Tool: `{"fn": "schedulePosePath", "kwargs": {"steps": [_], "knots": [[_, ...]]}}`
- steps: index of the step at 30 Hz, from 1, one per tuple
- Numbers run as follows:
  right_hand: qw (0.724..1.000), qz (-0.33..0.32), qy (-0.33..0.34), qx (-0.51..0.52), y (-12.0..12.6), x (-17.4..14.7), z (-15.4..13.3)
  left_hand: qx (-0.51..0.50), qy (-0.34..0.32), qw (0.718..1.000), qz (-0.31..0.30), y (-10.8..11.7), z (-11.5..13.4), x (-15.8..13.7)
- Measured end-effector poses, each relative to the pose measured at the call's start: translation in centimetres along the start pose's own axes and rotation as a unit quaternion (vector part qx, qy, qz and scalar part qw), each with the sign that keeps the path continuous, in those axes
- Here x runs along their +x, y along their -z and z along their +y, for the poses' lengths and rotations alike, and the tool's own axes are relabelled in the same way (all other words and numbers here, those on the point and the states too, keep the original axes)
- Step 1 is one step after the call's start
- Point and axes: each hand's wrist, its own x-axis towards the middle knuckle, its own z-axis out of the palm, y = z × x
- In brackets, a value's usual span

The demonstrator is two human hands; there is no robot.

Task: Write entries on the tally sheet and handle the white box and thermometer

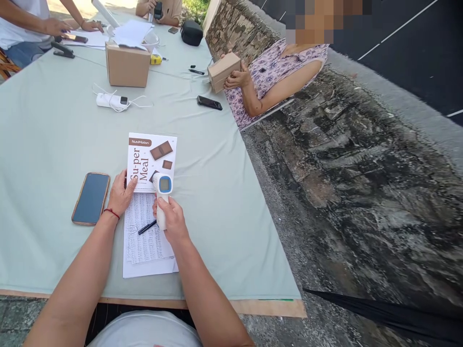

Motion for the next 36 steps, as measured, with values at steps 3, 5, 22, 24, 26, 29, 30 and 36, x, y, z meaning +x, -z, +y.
{"fn": "schedulePosePath", "kwargs": {"steps": [3,5,22,24,26,29,30,36], "knots": [[1.000,-0.006,-0.010,0.017,-0.1,-0.1,-0.1,-0.002,0.000,1.000,0.000,-0.1,0.0,0.0],[0.999,-0.009,-0.018,0.030,-0.1,-0.1,-0.1,-0.006,0.003,1.000,-0.001,-0.1,-0.2,0.0],[1.000,0.021,0.017,-0.013,1.6,-3.5,-1.1,-0.054,0.076,0.995,-0.028,0.6,1.1,0.2],[0.999,0.030,0.016,-0.022,2.4,-4.6,-1.2,-0.053,0.071,0.996,-0.029,0.7,1.1,0.4],[0.998,0.040,0.021,-0.034,3.2,-5.5,-1.3,-0.049,0.074,0.996,-0.033,0.8,1.1,0.5],[0.997,0.052,0.041,-0.046,4.2,-6.7,-1.5,-0.037,0.082,0.995,-0.031,0.9,1.2,0.7],[0.996,0.052,0.046,-0.047,4.5,-7.0,-1.6,-0.037,0.082,0.996,-0.028,0.9,1.2,0.7],[0.996,0.048,0.057,-0.038,5.3,-8.6,-2.4,-0.020,0.085,0.996,-0.020,1.2,1.5,1.0]]}}
